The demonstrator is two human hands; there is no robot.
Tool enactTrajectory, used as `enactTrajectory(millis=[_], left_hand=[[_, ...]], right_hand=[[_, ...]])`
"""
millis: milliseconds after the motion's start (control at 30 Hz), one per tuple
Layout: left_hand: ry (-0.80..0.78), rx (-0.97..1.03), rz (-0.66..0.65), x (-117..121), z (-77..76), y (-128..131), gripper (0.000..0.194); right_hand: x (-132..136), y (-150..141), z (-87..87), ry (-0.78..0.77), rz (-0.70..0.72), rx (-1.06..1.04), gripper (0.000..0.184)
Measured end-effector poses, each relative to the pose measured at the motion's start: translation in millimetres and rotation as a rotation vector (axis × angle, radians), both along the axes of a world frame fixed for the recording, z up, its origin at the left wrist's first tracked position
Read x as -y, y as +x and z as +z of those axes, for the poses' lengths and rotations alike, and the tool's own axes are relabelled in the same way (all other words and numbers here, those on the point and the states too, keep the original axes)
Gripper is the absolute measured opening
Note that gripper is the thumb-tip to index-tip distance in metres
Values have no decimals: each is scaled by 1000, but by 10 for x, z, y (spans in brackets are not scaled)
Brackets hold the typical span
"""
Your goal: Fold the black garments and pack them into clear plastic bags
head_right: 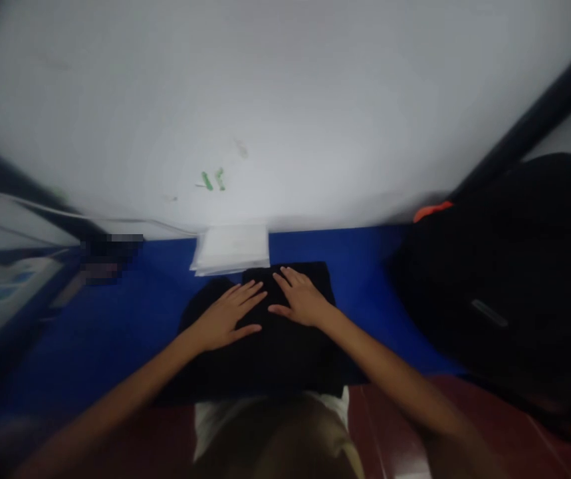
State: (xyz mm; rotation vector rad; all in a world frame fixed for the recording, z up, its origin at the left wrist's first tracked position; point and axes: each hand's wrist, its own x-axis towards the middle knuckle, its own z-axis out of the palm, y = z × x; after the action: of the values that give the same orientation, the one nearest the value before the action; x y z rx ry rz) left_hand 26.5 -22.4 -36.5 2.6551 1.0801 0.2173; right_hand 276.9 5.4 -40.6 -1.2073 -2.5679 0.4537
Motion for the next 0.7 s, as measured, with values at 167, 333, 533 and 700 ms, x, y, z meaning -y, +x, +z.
enactTrajectory(millis=[167,333,533,700], left_hand=[[-13,-16,9,10,8,-21,69],[-47,36,51,-95,104,12,60],[19,149,155,-450,122,236,32],[25,254,192,-553,7,286,22]], right_hand=[[-24,44,-114,16,-41,30,79],[-34,53,-109,-22,-33,-46,77],[-300,-8,-71,-122,-246,-580,29],[-499,0,-86,-207,-279,-656,40]])
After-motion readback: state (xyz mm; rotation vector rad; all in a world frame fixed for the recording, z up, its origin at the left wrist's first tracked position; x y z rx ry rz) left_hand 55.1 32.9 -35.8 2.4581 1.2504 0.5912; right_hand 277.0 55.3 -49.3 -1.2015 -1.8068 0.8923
